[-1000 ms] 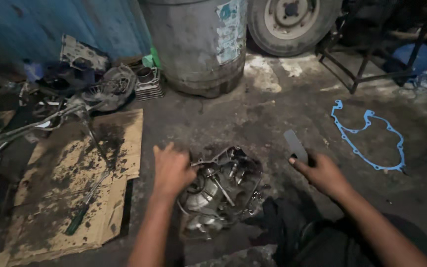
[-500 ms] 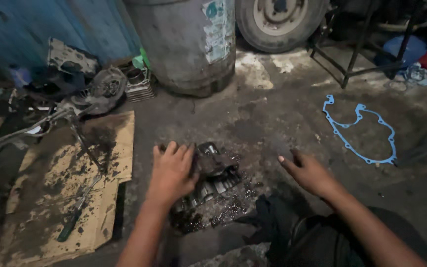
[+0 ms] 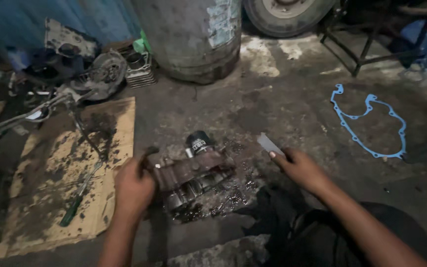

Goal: The person scrubs a greasy mechanical part, likely a clutch housing, using a metal scraper and a rag. They work on the floor, scraping off grime from the exterior and interior surfaces of the part.

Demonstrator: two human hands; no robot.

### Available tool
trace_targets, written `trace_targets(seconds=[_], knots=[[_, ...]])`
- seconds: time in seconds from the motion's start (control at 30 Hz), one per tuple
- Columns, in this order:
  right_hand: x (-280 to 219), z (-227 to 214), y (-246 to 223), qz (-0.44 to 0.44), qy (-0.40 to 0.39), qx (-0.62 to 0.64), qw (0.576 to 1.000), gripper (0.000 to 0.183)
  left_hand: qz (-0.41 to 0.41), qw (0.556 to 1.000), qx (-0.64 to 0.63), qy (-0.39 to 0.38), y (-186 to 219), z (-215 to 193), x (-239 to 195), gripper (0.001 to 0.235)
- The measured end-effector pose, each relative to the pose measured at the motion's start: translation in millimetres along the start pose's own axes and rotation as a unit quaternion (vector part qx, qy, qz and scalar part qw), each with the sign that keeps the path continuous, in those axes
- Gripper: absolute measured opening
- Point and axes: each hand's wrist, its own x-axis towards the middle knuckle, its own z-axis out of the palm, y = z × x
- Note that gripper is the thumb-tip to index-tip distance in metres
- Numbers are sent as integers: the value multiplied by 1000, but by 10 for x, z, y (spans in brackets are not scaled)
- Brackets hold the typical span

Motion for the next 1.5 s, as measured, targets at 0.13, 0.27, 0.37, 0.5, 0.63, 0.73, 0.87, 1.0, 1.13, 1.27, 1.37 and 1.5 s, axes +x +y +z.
trace_targets(seconds=[0.13,0.27,0.37,0.5,0.63,0.73,0.87,1.0,1.13,1.27,1.37,1.5], knots=[[473,613,51,-8,7,83,996,61,-109,984,-139,13,-267,-145,-224,55],[601,1253,-214,160,-269,533,786,49,-61,976,-193,82,-561,-113,-312,54],[469,1543,-542,181,-266,540,777,48,-75,956,-267,99,-770,-46,-335,49],[425,1627,-603,149,-307,570,747,41,-163,949,-248,105,-775,20,-569,50],[499,1525,-578,173,-323,577,730,45,-113,958,-192,178,-621,57,-742,48],[311,1579,-588,120,-325,616,708,44,-102,955,-209,182,-406,45,-916,47],[171,1437,-720,128,-213,616,748,57,-127,932,-305,147,-389,19,-1046,43],[-76,1335,-767,114,-160,599,777,53,-163,912,-339,162,-634,147,-1058,33],[-179,1281,-762,109,-108,574,804,57,-89,920,-349,153,-626,120,-1076,33],[-131,1256,-650,103,-112,553,819,59,-122,954,-248,117,-280,-52,-1083,41],[-65,1234,-536,102,-122,524,837,61,-191,963,-127,140,-153,-102,-1025,36],[-3,1309,-439,107,-133,502,848,52,-153,939,-260,165,-321,-98,-1017,47]])
